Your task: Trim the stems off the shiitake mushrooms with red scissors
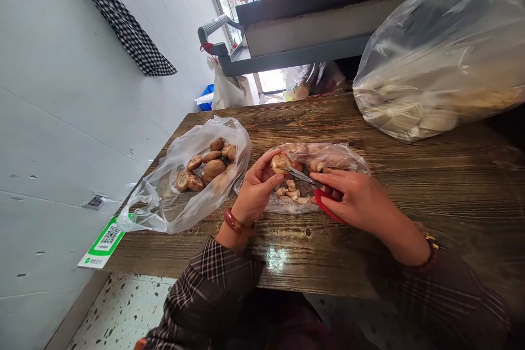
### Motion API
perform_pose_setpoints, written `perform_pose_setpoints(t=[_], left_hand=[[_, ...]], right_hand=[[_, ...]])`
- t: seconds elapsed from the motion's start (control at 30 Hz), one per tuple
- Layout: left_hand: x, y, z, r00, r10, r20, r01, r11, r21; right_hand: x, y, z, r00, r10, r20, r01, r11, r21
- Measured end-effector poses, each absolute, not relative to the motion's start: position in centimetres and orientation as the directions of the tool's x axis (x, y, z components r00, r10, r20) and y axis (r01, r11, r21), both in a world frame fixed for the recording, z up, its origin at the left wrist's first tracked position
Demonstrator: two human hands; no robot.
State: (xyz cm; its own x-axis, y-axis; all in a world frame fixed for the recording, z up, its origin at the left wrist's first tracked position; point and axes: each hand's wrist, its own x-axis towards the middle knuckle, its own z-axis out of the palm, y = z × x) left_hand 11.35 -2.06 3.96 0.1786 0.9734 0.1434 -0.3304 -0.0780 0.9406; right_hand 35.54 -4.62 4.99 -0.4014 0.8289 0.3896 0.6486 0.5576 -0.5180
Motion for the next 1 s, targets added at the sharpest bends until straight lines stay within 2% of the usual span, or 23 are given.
perform_pose_setpoints(t=[0.2, 0.4, 0.73, 0.9, 1.0], left_hand=[[11.4, -2.0, 3.3, 0.154, 0.966, 0.206, -0.242, -0.166, 0.956], [11.6, -1.9, 2.7, 0.17, 0.963, 0.207, -0.196, -0.173, 0.965], [11.2, -1.8, 4.2, 0.12, 0.984, 0.134, -0.423, -0.071, 0.903], [11.1, -1.9, 4.8, 0.169, 0.985, 0.013, -0.423, 0.061, 0.904], [11.3, -2.0, 4.7, 0.178, 0.984, 0.0, -0.433, 0.078, 0.898]], right_hand=[[35.4, -4.6, 5.0, -0.426, 0.83, 0.359, 0.672, 0.556, -0.489], [35.1, -4.6, 5.2, -0.466, 0.816, 0.341, 0.688, 0.577, -0.441], [35.8, -4.7, 5.7, -0.439, 0.771, 0.462, 0.729, 0.606, -0.318], [36.4, -4.3, 5.4, -0.44, 0.71, 0.55, 0.727, 0.641, -0.247], [36.5, -4.2, 5.2, -0.457, 0.699, 0.55, 0.723, 0.652, -0.227]])
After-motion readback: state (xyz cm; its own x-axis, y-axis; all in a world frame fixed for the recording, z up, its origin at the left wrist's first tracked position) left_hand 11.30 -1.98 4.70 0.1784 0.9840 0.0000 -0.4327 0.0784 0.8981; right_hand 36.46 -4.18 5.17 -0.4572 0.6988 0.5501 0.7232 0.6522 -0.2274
